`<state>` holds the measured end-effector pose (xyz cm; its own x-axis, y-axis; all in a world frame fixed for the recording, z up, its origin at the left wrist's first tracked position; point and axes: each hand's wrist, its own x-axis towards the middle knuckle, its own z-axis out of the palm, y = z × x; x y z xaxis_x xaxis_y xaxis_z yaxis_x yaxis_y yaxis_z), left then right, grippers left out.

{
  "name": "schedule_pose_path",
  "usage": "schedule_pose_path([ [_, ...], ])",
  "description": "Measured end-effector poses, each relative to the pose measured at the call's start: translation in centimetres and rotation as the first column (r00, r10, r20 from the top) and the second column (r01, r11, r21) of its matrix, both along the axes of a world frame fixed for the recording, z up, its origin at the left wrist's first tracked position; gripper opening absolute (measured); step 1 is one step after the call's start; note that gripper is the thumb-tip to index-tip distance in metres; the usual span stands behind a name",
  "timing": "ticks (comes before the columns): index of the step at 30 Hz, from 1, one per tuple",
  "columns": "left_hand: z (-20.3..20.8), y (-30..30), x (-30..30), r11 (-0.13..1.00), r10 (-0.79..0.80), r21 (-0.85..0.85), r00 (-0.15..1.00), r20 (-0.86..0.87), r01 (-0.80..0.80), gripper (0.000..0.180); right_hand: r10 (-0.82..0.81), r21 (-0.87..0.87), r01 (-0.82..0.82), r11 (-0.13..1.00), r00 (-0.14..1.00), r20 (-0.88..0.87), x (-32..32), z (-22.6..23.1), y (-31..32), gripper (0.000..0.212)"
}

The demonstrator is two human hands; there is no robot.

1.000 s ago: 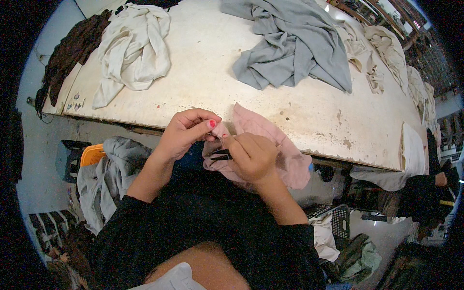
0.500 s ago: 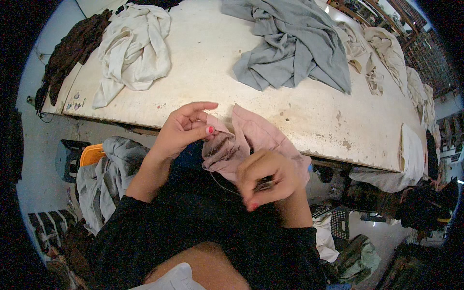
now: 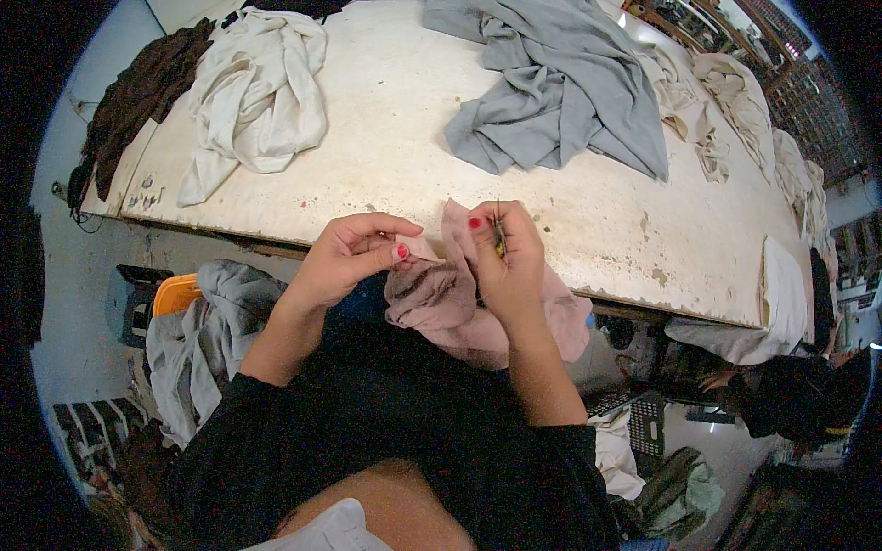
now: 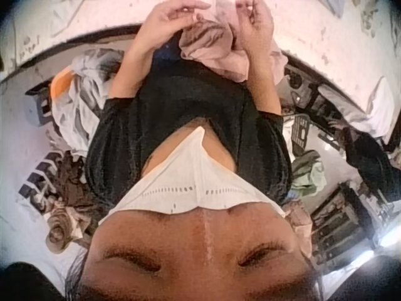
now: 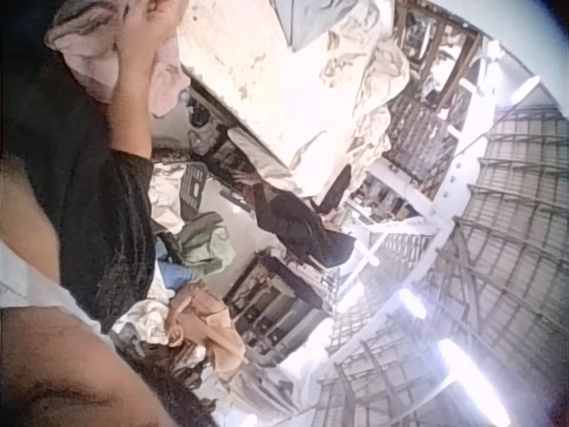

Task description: The person uses small scissors to trim loose threads and cut a fabric label from a pink garment. They repeatedly lift, turn, and inspect the garment while snipping threads at various points.

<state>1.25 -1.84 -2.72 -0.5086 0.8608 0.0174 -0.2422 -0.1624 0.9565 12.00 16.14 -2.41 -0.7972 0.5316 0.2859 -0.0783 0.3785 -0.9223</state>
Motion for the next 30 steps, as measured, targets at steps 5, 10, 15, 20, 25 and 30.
schedule_pose_path([
  [5,-0.1,-0.1,-0.1,0.999,0.039,0.023,0.999,0.035,-0.040,0.031,0.156,0.420,-0.150,0.895,0.988,0.021,1.8,0.8,-0.1,0.034],
  [10,-0.3,0.2,0.0,0.999,-0.018,0.045,0.991,0.130,0.012,0.030,0.263,0.505,-0.267,0.821,0.961,0.081,2.9,1.7,-1.1,0.035],
  [15,-0.3,0.2,0.0,0.997,-0.063,0.054,0.985,0.160,0.055,0.035,0.269,0.588,-0.258,0.766,0.960,0.071,2.4,2.0,-1.2,0.035],
  [20,-0.3,0.1,-0.2,0.992,-0.111,0.078,0.963,0.244,0.095,0.041,0.289,0.655,-0.271,0.706,0.954,0.083,2.3,2.3,-0.9,0.036],
  [25,-0.1,0.2,-0.3,0.992,-0.129,0.042,0.945,0.302,0.122,0.042,0.288,0.724,-0.272,0.634,0.952,0.105,2.2,2.9,-0.6,0.032],
  [30,0.0,0.2,-0.3,0.991,-0.134,0.025,0.923,0.360,0.134,0.036,0.292,0.757,-0.261,0.599,0.951,0.098,2.1,2.9,-0.5,0.030],
])
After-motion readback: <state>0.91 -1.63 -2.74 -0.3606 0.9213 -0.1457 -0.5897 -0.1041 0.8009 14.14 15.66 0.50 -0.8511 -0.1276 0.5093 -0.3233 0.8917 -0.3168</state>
